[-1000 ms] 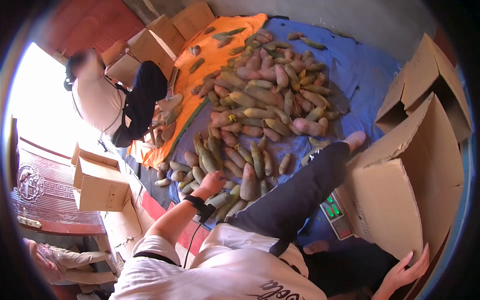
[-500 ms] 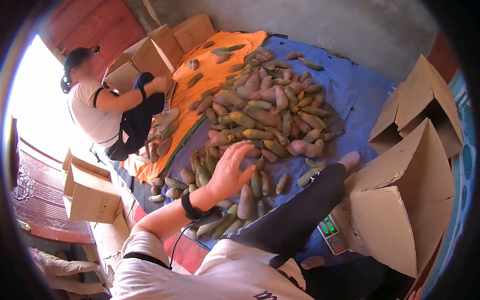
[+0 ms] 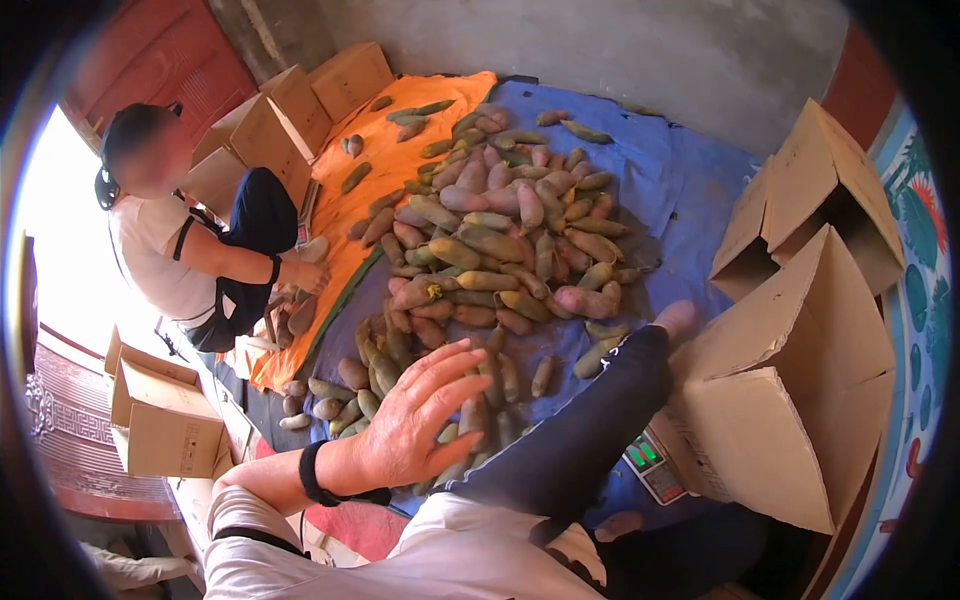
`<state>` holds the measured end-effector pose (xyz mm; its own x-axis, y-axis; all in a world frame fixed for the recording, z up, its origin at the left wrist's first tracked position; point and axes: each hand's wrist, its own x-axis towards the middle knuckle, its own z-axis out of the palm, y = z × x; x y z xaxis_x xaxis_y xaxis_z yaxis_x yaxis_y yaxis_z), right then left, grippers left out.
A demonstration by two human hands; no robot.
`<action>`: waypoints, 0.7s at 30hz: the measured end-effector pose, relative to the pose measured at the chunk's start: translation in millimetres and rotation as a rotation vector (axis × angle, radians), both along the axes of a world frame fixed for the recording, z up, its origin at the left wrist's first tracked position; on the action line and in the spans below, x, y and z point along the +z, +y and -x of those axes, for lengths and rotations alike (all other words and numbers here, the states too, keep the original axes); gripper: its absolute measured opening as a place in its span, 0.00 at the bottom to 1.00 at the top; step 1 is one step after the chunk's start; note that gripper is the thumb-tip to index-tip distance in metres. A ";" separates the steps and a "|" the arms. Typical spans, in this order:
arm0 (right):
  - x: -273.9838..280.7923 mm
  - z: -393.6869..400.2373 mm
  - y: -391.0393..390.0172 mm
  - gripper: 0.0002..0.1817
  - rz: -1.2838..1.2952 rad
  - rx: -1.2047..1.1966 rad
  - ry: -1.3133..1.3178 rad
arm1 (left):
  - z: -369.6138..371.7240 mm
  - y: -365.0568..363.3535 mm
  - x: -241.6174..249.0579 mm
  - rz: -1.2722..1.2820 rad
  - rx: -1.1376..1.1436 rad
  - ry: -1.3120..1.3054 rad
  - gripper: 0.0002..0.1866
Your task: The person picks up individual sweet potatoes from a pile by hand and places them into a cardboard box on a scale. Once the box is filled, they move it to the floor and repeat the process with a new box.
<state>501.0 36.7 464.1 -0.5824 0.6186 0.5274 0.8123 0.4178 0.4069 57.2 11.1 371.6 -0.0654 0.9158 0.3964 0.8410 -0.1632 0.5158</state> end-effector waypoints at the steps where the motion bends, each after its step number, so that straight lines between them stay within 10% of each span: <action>1: -1.2 -2.3 -2.9 0.14 0.006 -0.004 0.005 | -1.3 0.1 2.5 -0.002 -0.035 0.023 0.32; 21: -24.2 -24.6 -10.4 0.13 0.010 -0.248 -0.020 | -61.3 107.9 8.5 -0.239 -0.445 -0.114 0.29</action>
